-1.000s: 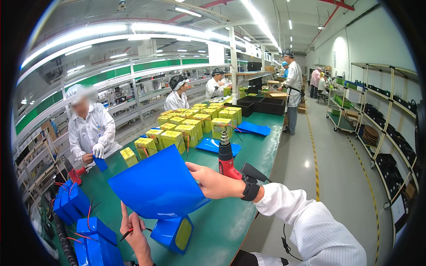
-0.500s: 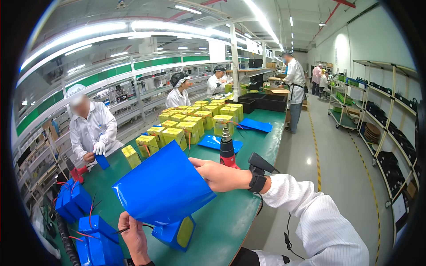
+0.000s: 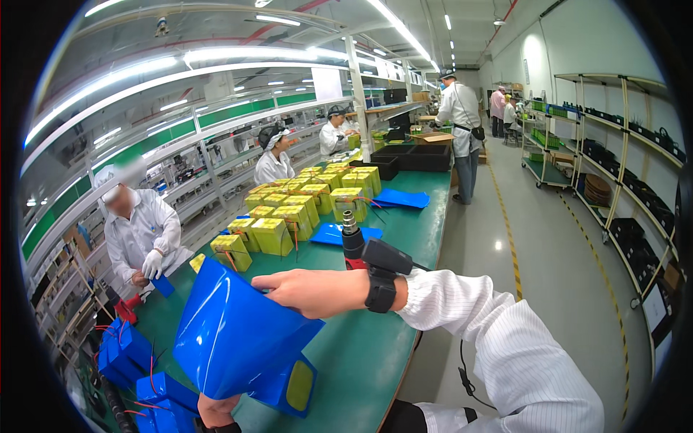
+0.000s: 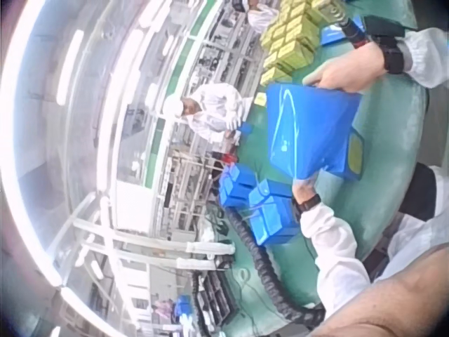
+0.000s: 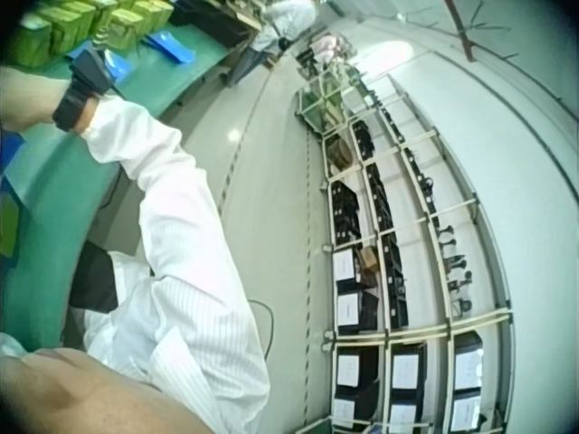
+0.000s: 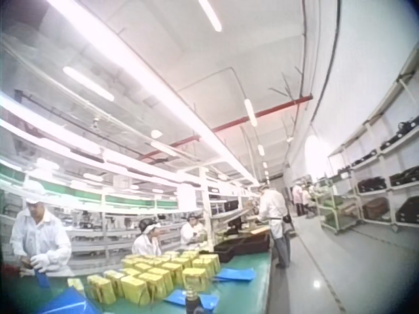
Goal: Using a heat gun to shrink plastic wrapping onto large blue battery packs at an industrial workstation.
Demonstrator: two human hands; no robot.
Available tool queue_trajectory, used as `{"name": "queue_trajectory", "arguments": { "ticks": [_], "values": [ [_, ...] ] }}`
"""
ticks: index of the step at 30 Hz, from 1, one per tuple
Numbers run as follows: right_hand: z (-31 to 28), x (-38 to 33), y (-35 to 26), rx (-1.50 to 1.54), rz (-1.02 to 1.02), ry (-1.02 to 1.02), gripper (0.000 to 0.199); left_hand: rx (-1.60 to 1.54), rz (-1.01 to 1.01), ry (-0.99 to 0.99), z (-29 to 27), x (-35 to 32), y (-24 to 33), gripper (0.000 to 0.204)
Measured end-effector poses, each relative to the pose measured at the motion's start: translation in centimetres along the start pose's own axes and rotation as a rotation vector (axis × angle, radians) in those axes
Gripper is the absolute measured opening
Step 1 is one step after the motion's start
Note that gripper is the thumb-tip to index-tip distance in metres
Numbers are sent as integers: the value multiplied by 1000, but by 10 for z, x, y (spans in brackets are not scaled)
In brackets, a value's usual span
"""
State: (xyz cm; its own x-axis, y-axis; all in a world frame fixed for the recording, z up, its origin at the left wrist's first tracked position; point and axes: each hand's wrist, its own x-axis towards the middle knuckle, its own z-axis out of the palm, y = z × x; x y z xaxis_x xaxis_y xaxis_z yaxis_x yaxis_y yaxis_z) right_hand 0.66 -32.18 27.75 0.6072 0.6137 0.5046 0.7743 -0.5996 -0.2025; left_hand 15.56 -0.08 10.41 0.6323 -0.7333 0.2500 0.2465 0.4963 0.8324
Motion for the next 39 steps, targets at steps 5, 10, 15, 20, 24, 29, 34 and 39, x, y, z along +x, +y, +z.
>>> {"name": "queue_trajectory", "arguments": {
  "ticks": [5, 10, 15, 20, 24, 29, 34, 39],
  "values": [
    [-10, 21, -8, -84, -55, -75, 47, 26, -85, -40, -54, -3, -3, 42],
    [-16, 20, -15, -47, -88, -51, 43, 47, -28, -102, -48, -6, -5, 42],
    [-16, 20, -15, -143, -90, -61, 42, 51, 115, -173, -31, -5, -15, 41],
    [-18, 55, 7, -240, -232, -117, 42, 29, 265, 88, -6, -3, -15, 43],
    [-41, 60, 6, -325, -80, -245, 61, 96, 306, 66, 33, 13, -4, 44],
    [-39, 89, -3, -245, -122, -397, 50, 206, 201, 146, 16, -21, 1, 43],
    [-30, 108, -9, -263, -118, -528, 47, 162, 157, 346, 33, -38, -6, 33],
    [-35, 117, -2, -519, -343, -604, 41, 628, 380, 647, 30, -28, -15, 46]
  ]
}}
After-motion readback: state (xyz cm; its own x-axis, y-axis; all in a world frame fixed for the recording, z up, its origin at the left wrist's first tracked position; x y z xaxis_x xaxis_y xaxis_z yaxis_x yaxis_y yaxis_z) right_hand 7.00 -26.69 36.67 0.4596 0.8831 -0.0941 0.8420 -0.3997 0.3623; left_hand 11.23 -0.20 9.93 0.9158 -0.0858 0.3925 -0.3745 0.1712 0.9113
